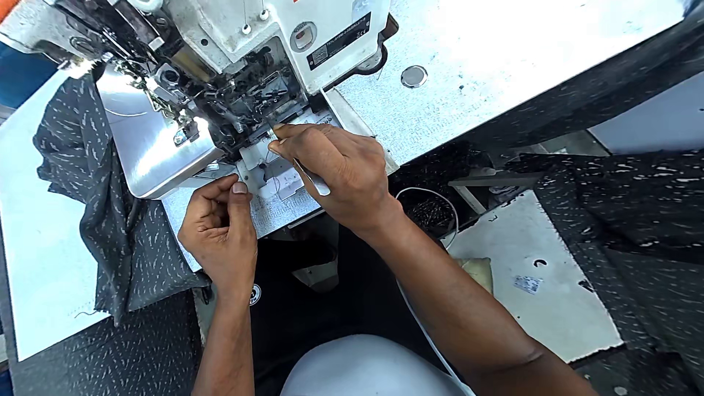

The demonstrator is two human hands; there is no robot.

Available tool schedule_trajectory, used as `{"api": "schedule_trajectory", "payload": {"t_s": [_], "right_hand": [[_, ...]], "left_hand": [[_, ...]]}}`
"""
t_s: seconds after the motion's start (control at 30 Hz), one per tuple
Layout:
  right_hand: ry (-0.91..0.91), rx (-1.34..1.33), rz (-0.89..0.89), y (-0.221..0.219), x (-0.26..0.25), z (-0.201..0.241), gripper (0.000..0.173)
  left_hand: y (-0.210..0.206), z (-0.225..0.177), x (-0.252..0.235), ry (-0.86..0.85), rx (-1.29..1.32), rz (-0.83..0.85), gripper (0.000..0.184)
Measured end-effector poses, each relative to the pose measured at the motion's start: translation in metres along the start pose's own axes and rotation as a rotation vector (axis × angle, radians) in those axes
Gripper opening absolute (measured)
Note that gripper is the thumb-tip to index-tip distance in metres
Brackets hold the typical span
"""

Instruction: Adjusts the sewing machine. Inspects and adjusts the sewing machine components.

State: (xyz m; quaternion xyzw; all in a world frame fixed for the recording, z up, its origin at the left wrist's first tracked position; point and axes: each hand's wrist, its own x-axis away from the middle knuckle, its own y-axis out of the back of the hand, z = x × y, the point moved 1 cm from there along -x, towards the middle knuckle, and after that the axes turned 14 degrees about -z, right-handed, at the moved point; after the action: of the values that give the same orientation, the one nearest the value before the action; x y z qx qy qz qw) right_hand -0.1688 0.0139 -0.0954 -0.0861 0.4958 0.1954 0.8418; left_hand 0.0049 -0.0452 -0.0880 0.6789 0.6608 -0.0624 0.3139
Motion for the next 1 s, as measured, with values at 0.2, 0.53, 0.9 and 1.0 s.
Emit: {"api": "schedule_trajectory", "payload": {"t_s": [0.2, 0.53, 0.9, 1.0], "right_hand": [[-0.001, 0.003, 0.020, -0.0001, -0.0004, 0.0004, 0.005], [-0.005, 0.028, 0.033, -0.0021, -0.0015, 0.0005, 0.006], [0.000, 0.057, 0.033, -0.0044, -0.0029, 0.0014, 0.006], [-0.002, 0.067, 0.037, -0.0046, -0.0034, 0.0021, 0.006]], "left_hand": [[0.0008, 0.0009, 0.0002, -0.010, -0.008, 0.004, 0.015], [0.0004, 0.0008, 0.0000, -0.014, -0.004, -0.001, 0.016], [-0.0001, 0.0001, 0.0005, -0.011, -0.005, -0.005, 0.015], [-0.0003, 0.0000, 0.0006, -0.013, -0.004, -0.003, 0.015]]}}
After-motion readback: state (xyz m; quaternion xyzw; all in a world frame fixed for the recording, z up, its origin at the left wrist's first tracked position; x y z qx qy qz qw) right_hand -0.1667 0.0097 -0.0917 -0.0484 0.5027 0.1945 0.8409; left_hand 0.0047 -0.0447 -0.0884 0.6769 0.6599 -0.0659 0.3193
